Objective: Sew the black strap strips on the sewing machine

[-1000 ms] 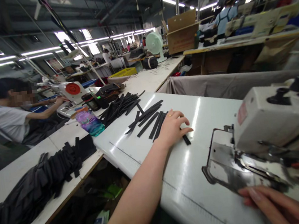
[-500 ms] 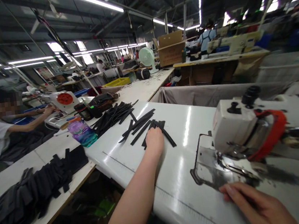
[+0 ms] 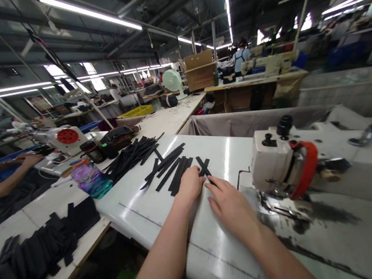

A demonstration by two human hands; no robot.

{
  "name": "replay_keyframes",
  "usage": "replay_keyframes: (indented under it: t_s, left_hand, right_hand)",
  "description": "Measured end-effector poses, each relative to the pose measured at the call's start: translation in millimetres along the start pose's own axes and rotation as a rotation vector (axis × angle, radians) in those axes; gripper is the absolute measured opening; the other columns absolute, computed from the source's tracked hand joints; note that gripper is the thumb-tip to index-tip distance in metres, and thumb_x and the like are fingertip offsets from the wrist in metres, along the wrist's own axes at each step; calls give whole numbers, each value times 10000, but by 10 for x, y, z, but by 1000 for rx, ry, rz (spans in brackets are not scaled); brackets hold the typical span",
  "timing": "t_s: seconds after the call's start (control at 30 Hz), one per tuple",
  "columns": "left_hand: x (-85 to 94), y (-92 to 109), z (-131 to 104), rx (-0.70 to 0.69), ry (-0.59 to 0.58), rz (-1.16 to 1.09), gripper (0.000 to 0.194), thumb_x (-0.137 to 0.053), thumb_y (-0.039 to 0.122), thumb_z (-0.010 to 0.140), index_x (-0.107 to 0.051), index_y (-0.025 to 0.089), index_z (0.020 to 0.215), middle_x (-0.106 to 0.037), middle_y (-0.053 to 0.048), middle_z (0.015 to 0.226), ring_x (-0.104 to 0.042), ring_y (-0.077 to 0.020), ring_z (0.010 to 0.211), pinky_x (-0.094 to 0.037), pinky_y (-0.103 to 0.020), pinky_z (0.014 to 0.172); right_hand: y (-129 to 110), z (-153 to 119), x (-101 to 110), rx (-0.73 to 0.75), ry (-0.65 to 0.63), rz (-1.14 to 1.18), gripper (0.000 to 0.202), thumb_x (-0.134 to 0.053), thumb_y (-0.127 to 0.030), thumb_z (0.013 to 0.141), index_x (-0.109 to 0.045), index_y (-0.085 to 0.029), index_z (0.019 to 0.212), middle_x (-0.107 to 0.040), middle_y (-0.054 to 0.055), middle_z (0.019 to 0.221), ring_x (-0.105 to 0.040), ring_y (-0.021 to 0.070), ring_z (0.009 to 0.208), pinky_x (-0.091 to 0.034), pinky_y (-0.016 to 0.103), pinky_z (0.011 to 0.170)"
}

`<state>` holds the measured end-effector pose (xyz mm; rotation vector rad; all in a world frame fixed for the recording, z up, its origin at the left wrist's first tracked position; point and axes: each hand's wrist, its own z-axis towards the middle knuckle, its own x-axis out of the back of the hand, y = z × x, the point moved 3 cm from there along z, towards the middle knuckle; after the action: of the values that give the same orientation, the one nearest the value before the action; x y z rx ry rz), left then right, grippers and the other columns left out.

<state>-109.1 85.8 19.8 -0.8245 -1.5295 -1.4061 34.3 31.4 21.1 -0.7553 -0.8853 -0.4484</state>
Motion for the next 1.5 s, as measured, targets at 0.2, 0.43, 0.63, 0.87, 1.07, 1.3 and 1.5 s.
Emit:
replay_keyframes:
  t_s: [0.2,0.43,0.63,0.87,1.07,1.3,1.5]
  left_hand:
    - [104,-92,-1,52,47,-92,138,-594,143,787,-666,101,898,-703,-168,903,-669,-270,914,-480,-314,788]
    - [384,81,-136,-79,65,-1206,247,-529,408,878,-536,172,802,-343,97,493,-294,-61,385,-231,-178,406]
    - [455,355,-360,-208,-41,-1524,307,-670,451,801,-561,171,864,-343,114,479,-258,-34,376,-214,-141,364]
    - [466,369,-410,-260,-61,-1521,296,-678,445,807,-587,171,870,-371,109,487,-261,-26,383,-225,-141,376]
    - [458,369,-423,-295,-57,-1504,225,-641,389,847,-586,173,878,-367,104,490,-256,-29,394,-204,-151,382]
    - [448,374,-431,-301,-46,-1489,231,-640,394,845,-591,173,891,-391,98,502,-272,-31,405,-203,-157,394]
    - [443,374,-433,-350,-31,-1491,238,-641,400,855,-593,171,899,-393,97,509,-271,-29,407,-199,-163,396]
  right_hand:
    - [177,1,-178,-10,16,-4,333,-448,-253,920,-651,-183,1175,-622,133,1257,-564,299,1138,-476,520,978]
    - [-3,-85,101,-210,135,463,295,-454,-376,946,-698,-214,978,-708,82,979,-639,245,943,-518,420,878]
    - [-222,-119,377,-203,139,917,250,-536,-415,913,-678,-211,888,-680,47,756,-630,187,719,-536,284,662]
    - [-262,-175,301,-227,126,863,211,-571,-398,900,-681,-229,837,-636,24,670,-588,164,625,-517,250,589]
    - [-238,-210,260,-218,144,949,187,-584,-376,898,-687,-226,853,-617,23,660,-586,158,637,-512,232,587]
    - [-244,-232,236,-242,173,1026,187,-599,-384,892,-700,-230,861,-604,21,653,-577,157,634,-512,238,591]
    - [-224,-237,222,-231,162,1030,165,-609,-379,888,-695,-239,872,-614,14,659,-580,153,631,-510,233,591]
